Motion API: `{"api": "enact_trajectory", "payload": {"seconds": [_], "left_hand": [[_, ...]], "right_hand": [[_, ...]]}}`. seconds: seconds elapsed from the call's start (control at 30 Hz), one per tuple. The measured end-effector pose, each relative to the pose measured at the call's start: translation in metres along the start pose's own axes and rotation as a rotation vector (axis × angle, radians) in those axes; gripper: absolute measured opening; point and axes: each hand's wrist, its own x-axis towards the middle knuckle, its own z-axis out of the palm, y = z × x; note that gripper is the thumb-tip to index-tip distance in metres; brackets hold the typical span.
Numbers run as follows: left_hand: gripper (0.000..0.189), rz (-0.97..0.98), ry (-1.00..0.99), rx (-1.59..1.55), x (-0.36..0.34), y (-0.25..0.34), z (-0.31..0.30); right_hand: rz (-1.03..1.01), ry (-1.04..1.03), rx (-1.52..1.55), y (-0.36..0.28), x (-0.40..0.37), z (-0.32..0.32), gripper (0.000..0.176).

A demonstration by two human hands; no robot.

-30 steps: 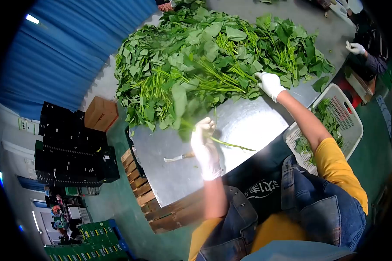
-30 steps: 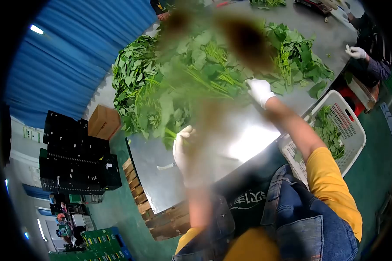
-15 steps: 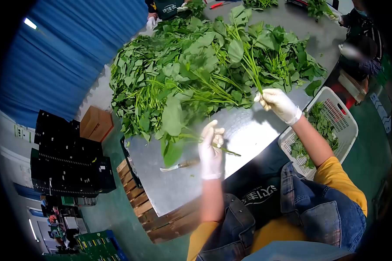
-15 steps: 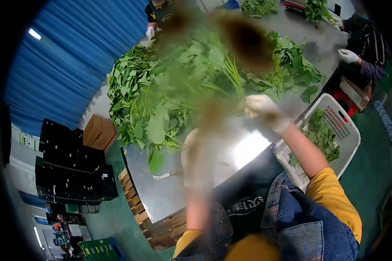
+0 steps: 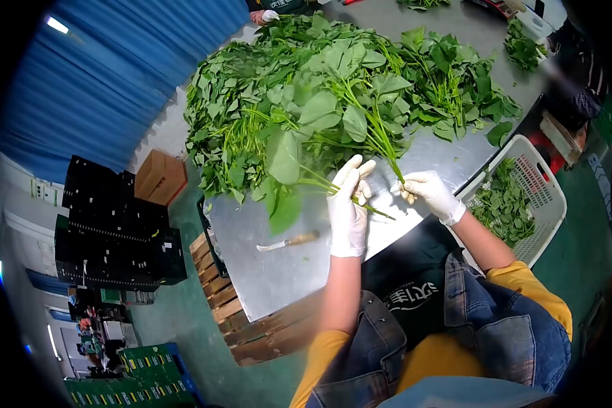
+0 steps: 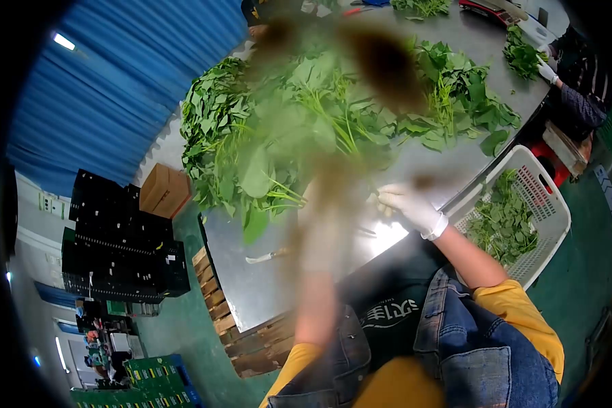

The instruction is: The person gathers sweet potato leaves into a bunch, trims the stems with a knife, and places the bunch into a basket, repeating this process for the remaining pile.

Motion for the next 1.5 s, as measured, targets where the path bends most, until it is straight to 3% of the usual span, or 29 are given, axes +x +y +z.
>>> {"api": "enact_trajectory", "payload": {"seconds": [0.13, 0.2, 0.23, 0.27, 0.33, 0.4, 0.43, 0.47, 0.53, 0.6, 0.67, 0.73, 0.8, 0.87, 0.93, 0.97, 1.07, 1.1, 1.17, 1.23, 1.27, 1.33, 1.4, 1.47, 1.5], "left_hand": [[0.032, -0.323, 0.123, -0.863, -0.005, 0.004, 0.005], [0.032, -0.489, 0.183, -1.296, -0.007, 0.006, 0.006], [0.031, -0.531, 0.189, -1.398, -0.009, -0.005, 0.009], [0.030, -0.575, 0.195, -1.502, -0.014, -0.021, 0.013], [0.028, -0.593, 0.255, -1.403, -0.025, -0.028, 0.004], [0.028, -0.746, 0.396, -1.522, -0.026, -0.004, -0.015], [0.028, -0.770, 0.407, -1.522, -0.029, -0.010, -0.012], [0.029, -0.808, 0.341, -1.596, -0.031, -0.016, -0.010], [0.030, -0.786, 0.378, -1.518, -0.035, -0.011, -0.003], [0.030, -0.792, 0.371, -1.493, -0.038, -0.008, -0.006], [0.030, -0.795, 0.369, -1.464, -0.043, -0.011, -0.009], [0.029, -0.754, 0.392, -1.405, -0.048, -0.023, -0.009], [0.028, -0.749, 0.422, -1.389, -0.047, -0.008, -0.014], [0.028, -0.756, 0.449, -1.414, -0.048, 0.004, -0.016], [0.027, -0.117, 0.172, -0.294, -0.050, -0.022, -0.007], [0.027, -0.396, 0.286, -0.727, -0.056, -0.013, -0.002], [0.025, -0.502, 0.257, -0.845, -0.052, -0.003, -0.001], [0.025, -0.495, 0.270, -0.847, -0.052, -0.005, -0.002], [0.023, -0.679, 0.269, -1.184, -0.055, -0.008, -0.003], [0.023, -0.663, 0.270, -1.151, -0.057, -0.010, -0.007], [0.023, -0.647, 0.266, -1.119, -0.056, -0.011, -0.010], [0.023, -0.615, 0.284, -0.996, -0.058, -0.014, -0.008], [0.023, -0.672, 0.297, -1.098, -0.063, -0.025, -0.004], [0.023, -0.650, 0.294, -1.086, -0.065, -0.032, -0.001], [0.023, -0.659, 0.273, -1.103, -0.064, -0.030, -0.001]], "right_hand": [[0.002, 0.042, -0.022, 0.007, -0.006, -0.002, 0.023], [-0.022, 0.124, 0.142, 0.001, -0.016, -0.006, 0.022], [-0.127, 0.237, 0.179, -0.002, -0.023, -0.011, 0.022], [-0.325, 0.268, 0.009, 0.009, -0.027, -0.035, 0.027], [-0.542, 0.618, -0.409, 0.049, -0.029, -0.100, 0.037], [-0.485, 0.558, 0.524, 0.028, -0.037, -0.097, 0.046], [-0.386, 0.577, 0.505, 0.007, -0.041, -0.086, 0.052], [-0.352, 0.516, 0.198, 0.023, -0.030, -0.103, 0.055], [-0.114, 0.638, 0.275, 0.013, -0.014, -0.113, 0.052], [-0.152, 0.662, -0.097, 0.010, 0.012, -0.135, 0.047], [-0.195, 0.829, -0.488, 0.017, 0.050, -0.177, 0.044], [-0.248, 0.999, -1.156, 0.032, 0.095, -0.223, 0.046], [-0.053, 0.986, -1.272, -0.021, 0.103, -0.188, 0.052], [0.136, 0.921, -1.446, -0.043, 0.123, -0.185, 0.073], [0.234, 0.990, -1.419, -0.050, 0.144, -0.182, 0.084], [0.276, 0.976, -1.466, -0.054, 0.152, -0.178, 0.094], [0.513, 0.904, -1.422, -0.033, 0.187, -0.193, 0.117], [0.547, 0.984, -1.465, -0.025, 0.195, -0.196, 0.122], [0.480, 0.963, -1.426, -0.017, 0.205, -0.222, 0.113], [0.356, 0.928, -1.244, -0.024, 0.196, -0.235, 0.101], [0.265, 0.985, -1.122, -0.016, 0.201, -0.257, 0.084], [0.030, 0.566, -0.543, -0.068, 0.164, -0.251, 0.066], [-0.190, 0.590, -0.231, -0.088, 0.143, -0.244, 0.048], [-0.378, 0.399, -0.112, -0.108, 0.128, -0.254, 0.029], [-0.440, 0.259, -0.019, -0.127, 0.107, -0.233, 0.027]]}}
